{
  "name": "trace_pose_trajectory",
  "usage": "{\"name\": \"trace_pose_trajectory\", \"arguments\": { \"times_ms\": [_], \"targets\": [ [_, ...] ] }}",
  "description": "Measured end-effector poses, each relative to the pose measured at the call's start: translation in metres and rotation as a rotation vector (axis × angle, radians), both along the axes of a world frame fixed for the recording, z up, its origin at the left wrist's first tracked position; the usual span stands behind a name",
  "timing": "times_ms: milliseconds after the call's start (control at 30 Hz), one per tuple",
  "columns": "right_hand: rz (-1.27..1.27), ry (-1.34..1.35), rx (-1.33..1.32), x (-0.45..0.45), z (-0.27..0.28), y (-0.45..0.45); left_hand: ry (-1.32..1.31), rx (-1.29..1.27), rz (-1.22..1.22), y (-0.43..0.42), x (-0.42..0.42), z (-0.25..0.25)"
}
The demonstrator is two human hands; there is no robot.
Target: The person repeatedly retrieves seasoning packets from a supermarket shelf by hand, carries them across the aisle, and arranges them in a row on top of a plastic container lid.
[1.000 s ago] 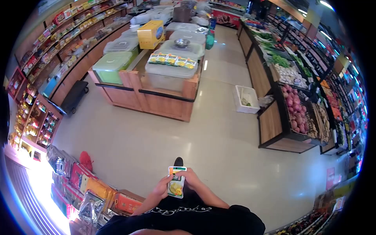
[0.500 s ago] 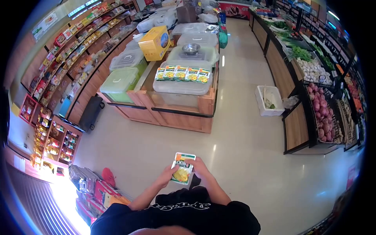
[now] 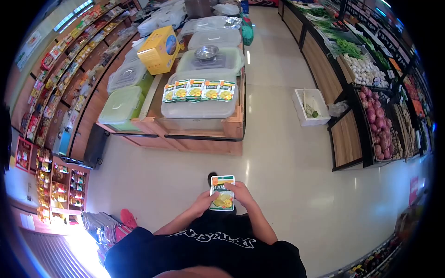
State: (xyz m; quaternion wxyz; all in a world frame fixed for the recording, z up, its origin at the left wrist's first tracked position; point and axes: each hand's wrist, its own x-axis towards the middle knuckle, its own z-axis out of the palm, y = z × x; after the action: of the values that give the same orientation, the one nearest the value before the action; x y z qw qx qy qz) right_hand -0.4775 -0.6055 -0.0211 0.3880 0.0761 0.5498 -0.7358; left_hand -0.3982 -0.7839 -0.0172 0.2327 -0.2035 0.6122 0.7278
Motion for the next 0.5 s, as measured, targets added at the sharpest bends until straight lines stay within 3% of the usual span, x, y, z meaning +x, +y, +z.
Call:
{"name": "trace_pose_trajectory", "arguments": {
  "times_ms": [167,267,333,500],
  "targets": [
    [-0.194,-0.042,-0.031,-0.051,-0.012,-0.007,0.164,-0.001,-0.173,-0.018,-0.073,-0.022],
    [-0.291,-0.026,0.047,-0.093,-0.022,-0.02,0.072,0.1,-0.201,-0.034,-0.138,-0.009],
    [-0.334,0.035,0.123,-0.137,-0.029,-0.039,0.122,0.029,-0.13,-0.046,-0.191,-0.01],
    [-0.139,0.225,0.258,-0.254,0.006,-0.084,0.33,-0.139,-0.087,-0.101,-0.323,-0.031]
  ]
}}
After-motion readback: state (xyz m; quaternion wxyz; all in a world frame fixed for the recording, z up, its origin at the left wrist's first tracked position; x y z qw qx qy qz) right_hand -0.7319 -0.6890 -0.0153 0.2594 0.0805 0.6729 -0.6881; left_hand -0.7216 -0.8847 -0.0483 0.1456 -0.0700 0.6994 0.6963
